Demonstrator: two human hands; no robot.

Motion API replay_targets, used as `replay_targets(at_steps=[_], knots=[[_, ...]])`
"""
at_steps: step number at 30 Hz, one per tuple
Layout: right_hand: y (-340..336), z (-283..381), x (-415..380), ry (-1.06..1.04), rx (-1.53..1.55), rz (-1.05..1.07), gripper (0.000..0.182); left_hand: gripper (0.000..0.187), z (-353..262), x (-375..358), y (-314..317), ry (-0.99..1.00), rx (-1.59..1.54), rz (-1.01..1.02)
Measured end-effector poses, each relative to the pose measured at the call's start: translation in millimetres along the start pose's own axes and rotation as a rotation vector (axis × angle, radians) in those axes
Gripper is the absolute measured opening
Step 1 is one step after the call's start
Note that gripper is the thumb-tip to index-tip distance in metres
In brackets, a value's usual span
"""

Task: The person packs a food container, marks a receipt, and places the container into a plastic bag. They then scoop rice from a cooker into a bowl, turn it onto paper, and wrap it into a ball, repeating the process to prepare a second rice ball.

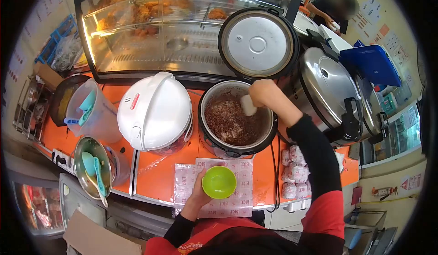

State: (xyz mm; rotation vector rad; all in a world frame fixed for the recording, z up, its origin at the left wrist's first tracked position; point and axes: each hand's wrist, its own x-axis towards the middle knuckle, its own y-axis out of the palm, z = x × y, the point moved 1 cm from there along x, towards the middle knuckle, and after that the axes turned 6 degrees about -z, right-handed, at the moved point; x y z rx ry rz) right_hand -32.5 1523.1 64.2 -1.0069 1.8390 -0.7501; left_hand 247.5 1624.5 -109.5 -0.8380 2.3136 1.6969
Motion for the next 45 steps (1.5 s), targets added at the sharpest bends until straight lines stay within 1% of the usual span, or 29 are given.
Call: replay_targets(at_steps=[1, 3, 4, 5, 6, 8, 10, 11, 12, 14, 16, 17, 18, 20, 23, 26, 28, 29, 30, 32, 34, 35, 37, 38, 39, 40, 42, 44, 45], knots=[[0.8, -1.8, -4.7, -0.041, -0.043, -0.017, 0.023, 0.063, -5.4, 2.1, 5.4, 0.045, 0.029, 0.026], [64.4, 4.3, 41.4, -0.043, -0.074, 0.115, 0.023, 0.064, -13.5, 8.3, 16.4, 0.137, 0.087, 0.078], [58.6, 15.3, 37.7, -0.045, -0.088, 0.181, 0.024, 0.063, -15.3, 10.6, 16.8, 0.133, 0.104, 0.087], [47.9, 18.4, 35.7, 0.003, -0.042, 0.195, 0.022, 0.063, -16.7, 12.2, 16.6, 0.131, 0.122, 0.096], [50.5, 20.4, 37.7, -0.020, -0.025, 0.162, 0.020, 0.064, -16.7, 12.7, 16.3, 0.131, 0.138, 0.104], [59.3, 25.0, 44.1, -0.061, 0.016, 0.088, 0.018, 0.066, -12.7, 16.4, 13.5, 0.079, 0.038, 0.128], [79.1, 46.6, 23.3, -0.039, -0.017, -0.274, 0.015, 0.068, -8.2, 17.2, 16.5, 0.068, -0.011, 0.130], [83.3, 59.5, 7.3, -0.113, -0.114, -0.358, 0.013, 0.068, -6.6, 17.2, 19.3, 0.079, -0.007, 0.119], [106.3, 70.9, 8.4, -0.163, -0.237, -0.375, 0.012, 0.069, -6.6, 17.3, 21.5, 0.092, -0.004, 0.109], [102.6, 68.4, -10.3, -0.142, -0.245, -0.222, 0.013, 0.069, -9.6, 15.7, 24.7, 0.103, -0.020, 0.104], [63.4, 38.2, -31.3, -0.126, -0.186, -0.276, 0.014, 0.068, -11.2, 14.6, 25.6, 0.102, -0.038, 0.090], [50.3, 27.2, -30.6, -0.070, -0.261, -0.184, 0.014, 0.067, -11.8, 14.9, 26.2, 0.096, -0.047, 0.082], [40.7, 19.8, -23.2, -0.007, -0.182, -0.078, 0.020, 0.066, -10.9, 14.3, 26.5, 0.088, -0.053, 0.075], [68.8, 18.5, 4.7, 0.018, -0.105, -0.052, 0.027, 0.066, -8.6, 14.1, 29.8, 0.106, -0.036, 0.040], [75.5, 15.0, 35.2, 0.007, 0.053, -0.064, 0.030, 0.066, -10.6, 15.4, 29.3, 0.116, -0.025, 0.049], [54.9, 19.4, 12.9, -0.114, 0.101, -0.046, 0.020, 0.071, -7.3, 15.7, 20.0, 0.105, -0.015, 0.099], [76.4, 35.7, -9.3, -0.187, 0.104, -0.249, 0.018, 0.074, -6.3, 18.8, 22.8, 0.111, -0.006, 0.110], [74.8, 42.5, -26.4, -0.320, -0.010, -0.246, 0.017, 0.074, -6.3, 16.8, 25.7, 0.110, 0.009, 0.091], [60.7, 46.8, -46.9, -0.412, 0.050, -0.214, 0.018, 0.074, -6.5, 15.5, 26.9, 0.105, 0.029, 0.070], [56.7, 44.9, -54.0, -0.338, -0.011, -0.328, 0.027, 0.074, -7.6, 16.1, 26.4, 0.095, -0.007, 0.064], [41.2, 26.5, -42.5, -0.121, -0.065, -0.452, 0.022, 0.073, -9.1, 12.7, 24.5, 0.083, -0.035, 0.062], [55.2, 13.2, -14.4, -0.001, -0.140, -0.437, 0.015, 0.073, -11.2, 11.4, 24.1, 0.083, -0.049, 0.069], [109.5, 28.0, 40.3, 0.036, -0.070, -0.555, 0.013, 0.069, -13.0, 10.0, 29.6, 0.113, -0.031, 0.047], [118.1, 36.2, 55.2, 0.053, -0.036, -0.616, 0.012, 0.066, -13.8, 6.8, 34.7, 0.140, 0.000, 0.016], [107.8, 60.5, 50.9, -0.045, -0.087, -0.542, 0.014, 0.064, -15.9, 5.8, 37.8, 0.168, 0.030, -0.017], [93.0, 87.2, 36.8, -0.147, -0.139, -0.462, 0.016, 0.065, -18.1, 7.6, 37.9, 0.163, -0.005, 0.011], [56.8, 103.6, -11.1, -0.418, -0.162, -0.510, 0.019, 0.068, -19.4, 9.0, 32.8, 0.138, -0.084, 0.052], [14.2, 76.8, -41.4, -0.454, -0.150, -0.304, 0.017, 0.068, -17.6, 10.6, 29.0, 0.142, -0.066, 0.059], [12.9, 61.1, -38.1, -0.292, -0.200, -0.272, 0.016, 0.067, -16.9, 11.4, 28.6, 0.145, -0.058, 0.066]])
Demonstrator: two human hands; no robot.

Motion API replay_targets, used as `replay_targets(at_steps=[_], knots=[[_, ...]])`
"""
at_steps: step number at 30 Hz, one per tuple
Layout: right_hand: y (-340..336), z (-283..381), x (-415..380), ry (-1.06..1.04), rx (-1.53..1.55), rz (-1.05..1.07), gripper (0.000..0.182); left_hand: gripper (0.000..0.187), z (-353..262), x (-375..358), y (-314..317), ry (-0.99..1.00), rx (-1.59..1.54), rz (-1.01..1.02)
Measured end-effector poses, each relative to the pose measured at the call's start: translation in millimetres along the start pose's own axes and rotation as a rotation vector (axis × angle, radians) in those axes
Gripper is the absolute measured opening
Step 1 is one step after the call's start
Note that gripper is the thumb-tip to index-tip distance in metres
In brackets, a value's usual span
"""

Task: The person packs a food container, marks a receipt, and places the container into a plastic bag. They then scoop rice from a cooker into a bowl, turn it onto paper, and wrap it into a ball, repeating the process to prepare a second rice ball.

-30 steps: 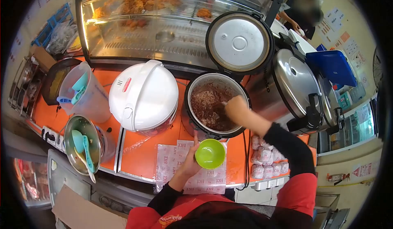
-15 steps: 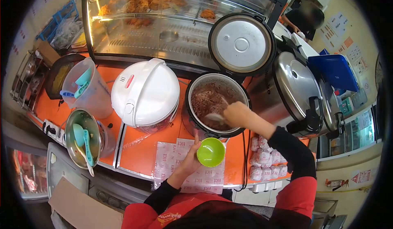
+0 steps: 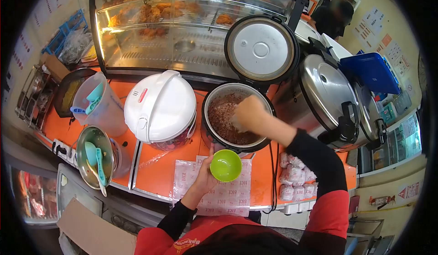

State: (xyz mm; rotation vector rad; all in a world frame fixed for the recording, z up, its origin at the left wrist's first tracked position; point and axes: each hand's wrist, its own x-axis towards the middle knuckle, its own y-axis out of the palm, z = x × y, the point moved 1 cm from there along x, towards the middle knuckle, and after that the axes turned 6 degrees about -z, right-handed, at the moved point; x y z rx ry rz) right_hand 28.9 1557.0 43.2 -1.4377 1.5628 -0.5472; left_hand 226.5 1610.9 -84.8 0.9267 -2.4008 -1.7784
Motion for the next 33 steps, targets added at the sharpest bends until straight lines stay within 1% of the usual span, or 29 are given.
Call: replay_targets(at_steps=[1, 2, 3, 5, 8, 11, 12, 13, 14, 15, 16, 19, 20, 23, 24, 25, 27, 30, 31, 32, 33], knots=[[-3.4, -15.8, -6.1, 0.117, -0.082, 0.059, 0.016, 0.068, 0.0, 0.0, 0.8, 0.004, -0.001, -0.002], [0.4, -32.4, -5.1, 0.185, -0.074, 0.239, 0.019, 0.068, -0.4, -0.3, 1.8, 0.007, -0.001, -0.002], [57.9, -43.1, 16.5, 0.271, -0.107, 0.362, 0.022, 0.068, -0.4, -0.7, 2.4, 0.009, 0.001, -0.005], [79.1, -34.6, 20.5, 0.217, 0.044, 0.376, 0.022, 0.070, 0.0, 0.6, 0.3, 0.016, 0.012, 0.009], [87.4, -31.0, 46.7, 0.301, 0.237, 0.477, 0.023, 0.072, -0.2, -0.1, 2.1, 0.015, 0.055, 0.006], [54.7, -23.3, 42.2, 0.299, 0.319, 0.597, 0.023, 0.073, -0.4, 0.0, 1.6, 0.015, 0.067, 0.019], [63.5, -17.5, 44.1, 0.266, 0.261, 0.491, 0.022, 0.073, -0.5, 0.4, 1.0, 0.021, 0.058, 0.029], [62.5, -7.3, 37.2, 0.237, 0.244, 0.283, 0.021, 0.073, -1.1, -0.5, 1.1, 0.028, 0.059, 0.026], [61.1, 0.6, 37.1, 0.198, 0.196, 0.305, 0.022, 0.073, -1.6, -1.3, 1.4, 0.032, 0.060, 0.023], [38.7, 7.9, 32.6, 0.161, 0.150, 0.330, 0.023, 0.072, -1.1, -2.2, 1.9, 0.034, 0.062, 0.020], [10.6, 10.7, 24.6, -0.032, 0.111, 0.391, 0.025, 0.071, -1.2, -3.2, 4.0, 0.036, 0.046, 0.009], [-18.0, -2.9, 12.9, 0.026, 0.076, 0.099, 0.022, 0.064, -1.6, -6.8, 5.1, 0.015, -0.024, -0.004], [-17.7, -10.3, 14.6, 0.120, 0.122, -0.114, 0.011, 0.062, 2.2, -5.4, 0.1, -0.010, -0.076, 0.009], [20.5, -15.0, 54.6, 0.216, 0.078, -0.288, 0.010, 0.056, 23.0, 0.5, -19.1, -0.109, -0.162, 0.026], [45.9, -4.9, 67.4, 0.158, 0.085, -0.370, 0.013, 0.055, 27.5, 2.5, -21.8, -0.147, -0.175, 0.027], [69.9, 10.0, 73.6, 0.118, 0.100, -0.378, 0.013, 0.054, 28.1, 0.0, -15.7, -0.084, -0.141, -0.004], [108.2, 36.0, 83.5, 0.163, 0.213, -0.204, 0.015, 0.053, 27.4, -9.0, -0.5, 0.041, -0.077, -0.067], [51.2, 15.3, 34.8, 0.103, 0.201, -0.074, 0.017, 0.052, 19.1, -13.9, -18.6, 0.145, -0.009, -0.081], [39.0, 0.7, 23.4, 0.143, 0.208, -0.029, 0.016, 0.052, 15.0, -18.0, -30.1, 0.123, -0.003, -0.089], [55.8, -15.2, 25.3, 0.165, 0.183, -0.016, 0.015, 0.052, 8.3, -22.1, -44.7, 0.101, 0.010, -0.094], [37.7, -26.2, 6.1, 0.184, 0.187, -0.072, 0.016, 0.052, 2.6, -25.4, -59.6, 0.077, 0.021, -0.097]])
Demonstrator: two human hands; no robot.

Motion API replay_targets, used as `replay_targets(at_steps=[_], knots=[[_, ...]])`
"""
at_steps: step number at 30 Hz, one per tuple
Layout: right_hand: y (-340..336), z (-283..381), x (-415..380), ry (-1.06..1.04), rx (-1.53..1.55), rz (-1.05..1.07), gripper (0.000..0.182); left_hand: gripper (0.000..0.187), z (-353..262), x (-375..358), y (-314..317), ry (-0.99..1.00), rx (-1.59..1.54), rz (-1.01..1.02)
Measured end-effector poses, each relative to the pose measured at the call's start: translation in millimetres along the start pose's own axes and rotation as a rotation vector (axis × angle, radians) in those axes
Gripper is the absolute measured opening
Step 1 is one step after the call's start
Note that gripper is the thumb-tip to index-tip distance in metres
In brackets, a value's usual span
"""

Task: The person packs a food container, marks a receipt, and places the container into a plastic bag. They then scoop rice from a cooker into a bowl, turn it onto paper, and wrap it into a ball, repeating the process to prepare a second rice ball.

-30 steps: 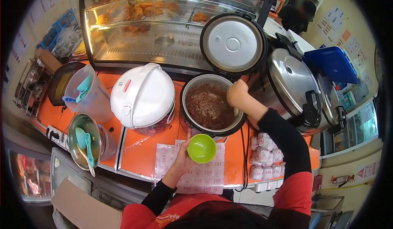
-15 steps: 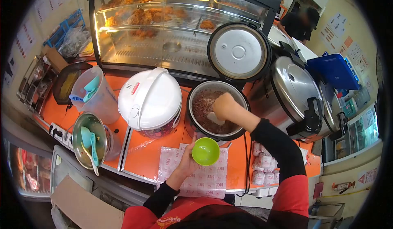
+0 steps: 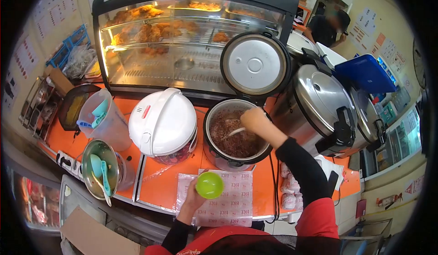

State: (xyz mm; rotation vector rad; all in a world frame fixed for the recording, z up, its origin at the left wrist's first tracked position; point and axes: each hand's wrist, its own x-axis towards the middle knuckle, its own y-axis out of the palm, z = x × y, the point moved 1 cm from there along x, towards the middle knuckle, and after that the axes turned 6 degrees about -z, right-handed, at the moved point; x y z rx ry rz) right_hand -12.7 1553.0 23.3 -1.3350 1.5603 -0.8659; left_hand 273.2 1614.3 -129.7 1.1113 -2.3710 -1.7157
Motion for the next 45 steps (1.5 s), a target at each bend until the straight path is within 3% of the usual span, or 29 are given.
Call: replay_targets(at_steps=[2, 5, 6, 7, 8, 10, 12, 15, 17, 20, 24, 27, 31, 33, 35, 36, 37, 39, 42, 45], knots=[[-24.4, -14.3, -17.3, 0.095, 0.079, 0.095, 0.017, 0.054, -3.7, -2.7, -32.3, -0.094, 0.031, -0.038], [-11.1, -2.6, -35.8, 0.012, 0.187, 0.134, 0.020, 0.058, 14.6, -1.9, -67.2, -0.205, 0.058, -0.098], [6.5, 15.6, -40.1, 0.035, 0.118, 0.067, 0.022, 0.059, 20.1, -0.9, -75.9, -0.238, 0.080, -0.108], [41.5, 31.4, -28.0, 0.083, 0.093, 0.129, 0.023, 0.060, 28.7, -0.5, -82.4, -0.246, 0.118, -0.122], [31.7, 28.9, -24.7, 0.018, 0.044, 0.220, 0.023, 0.062, 37.0, 3.2, -89.7, -0.247, 0.165, -0.124], [17.1, 24.8, -23.3, 0.022, 0.024, 0.190, 0.022, 0.055, 47.7, 11.0, -108.4, -0.303, 0.018, -0.036], [-12.5, 20.0, -31.7, 0.071, 0.099, 0.134, 0.023, 0.066, 51.9, 16.0, -128.6, -0.283, 0.078, -0.034], [-19.0, 26.2, -26.8, 0.102, 0.176, 0.030, 0.026, 0.070, 41.2, -9.0, -76.5, -0.233, 0.278, 0.056], [32.3, 46.2, 3.7, 0.093, 0.203, 0.076, 0.026, 0.072, 43.5, 2.1, -93.3, -0.272, 0.221, 0.050], [36.4, 47.0, -9.3, 0.122, 0.251, 0.052, 0.026, 0.075, 46.0, 2.2, -96.2, -0.250, 0.252, 0.063], [2.3, 25.8, -75.0, 0.318, 0.509, -0.227, 0.022, 0.076, 46.6, 5.0, -106.9, -0.246, 0.182, -0.016], [-6.7, 44.1, -134.9, 0.424, 0.756, -0.719, 0.024, 0.076, 45.6, 5.9, -103.8, -0.252, 0.232, -0.028], [33.0, 114.2, -194.4, 0.364, 1.167, -0.647, 0.036, 0.077, 45.7, 15.7, -118.9, -0.322, 0.068, 0.024], [92.0, 161.3, -200.1, 0.294, 1.335, -0.827, 0.040, 0.077, 46.2, 20.1, -128.6, -0.388, -0.081, 0.086], [172.3, 211.8, -198.3, 0.334, 1.518, -0.716, 0.041, 0.078, 46.6, 21.5, -127.4, -0.336, 0.071, 0.025], [169.2, 212.7, -210.8, 0.461, 1.777, -0.289, 0.043, 0.078, 45.6, 18.9, -127.3, -0.312, 0.150, -0.012], [161.1, 214.6, -226.4, 0.577, 1.985, 0.178, 0.044, 0.078, 44.6, 16.4, -122.5, -0.365, 0.004, 0.011], [213.3, 239.7, -233.5, 0.522, 2.015, 0.152, 0.047, 0.079, 42.9, 16.8, -111.3, -0.466, -0.291, 0.060], [243.7, 249.3, -234.5, 0.502, 2.111, 0.106, 0.053, 0.077, 43.6, 19.0, -116.7, -0.473, -0.249, 0.079], [261.7, 252.0, -230.7, 0.544, 2.216, 0.158, 0.053, 0.075, 44.0, 15.7, -109.6, -0.281, 0.192, 0.048]])
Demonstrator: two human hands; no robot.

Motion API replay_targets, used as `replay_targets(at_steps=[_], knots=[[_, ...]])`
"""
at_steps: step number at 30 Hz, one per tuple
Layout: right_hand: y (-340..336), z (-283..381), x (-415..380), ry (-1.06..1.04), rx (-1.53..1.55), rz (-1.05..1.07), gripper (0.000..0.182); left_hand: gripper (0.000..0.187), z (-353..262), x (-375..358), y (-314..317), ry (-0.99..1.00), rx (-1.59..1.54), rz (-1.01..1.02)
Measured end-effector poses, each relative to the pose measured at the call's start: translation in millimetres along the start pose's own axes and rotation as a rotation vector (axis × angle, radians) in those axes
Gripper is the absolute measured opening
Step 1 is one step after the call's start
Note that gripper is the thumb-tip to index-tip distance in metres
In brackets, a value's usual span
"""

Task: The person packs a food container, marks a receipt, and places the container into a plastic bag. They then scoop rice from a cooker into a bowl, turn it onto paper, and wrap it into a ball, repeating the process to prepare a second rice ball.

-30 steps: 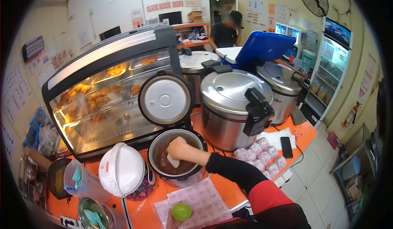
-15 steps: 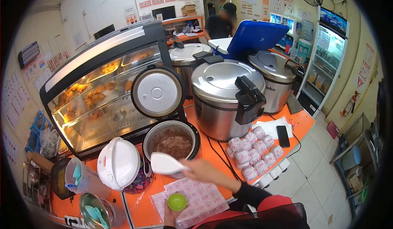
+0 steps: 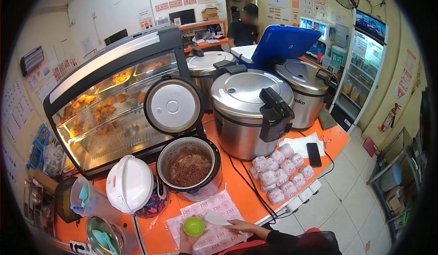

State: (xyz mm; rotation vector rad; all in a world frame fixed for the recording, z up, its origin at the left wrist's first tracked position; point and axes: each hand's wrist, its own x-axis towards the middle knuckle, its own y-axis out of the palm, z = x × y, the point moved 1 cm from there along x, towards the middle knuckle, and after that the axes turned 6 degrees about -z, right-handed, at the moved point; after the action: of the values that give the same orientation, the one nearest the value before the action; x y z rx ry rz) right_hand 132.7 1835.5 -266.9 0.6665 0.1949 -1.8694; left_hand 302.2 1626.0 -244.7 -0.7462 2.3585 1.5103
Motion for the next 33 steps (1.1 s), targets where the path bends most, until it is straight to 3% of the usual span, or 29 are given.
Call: replay_targets(at_steps=[3, 6, 33], knots=[[13.1, 23.5, -8.9, 0.015, -0.040, -0.095, 0.050, 0.074, -0.1, 3.2, -5.9, -0.147, -0.395, 0.094], [19.5, 23.9, -9.3, 0.014, -0.037, -0.180, 0.044, 0.073, -0.8, 0.7, -4.4, -0.026, -0.058, 0.081], [21.1, 18.9, -5.1, 0.023, -0.071, -0.254, 0.030, 0.073, -0.6, 0.9, -2.7, -0.031, -0.046, 0.074]])
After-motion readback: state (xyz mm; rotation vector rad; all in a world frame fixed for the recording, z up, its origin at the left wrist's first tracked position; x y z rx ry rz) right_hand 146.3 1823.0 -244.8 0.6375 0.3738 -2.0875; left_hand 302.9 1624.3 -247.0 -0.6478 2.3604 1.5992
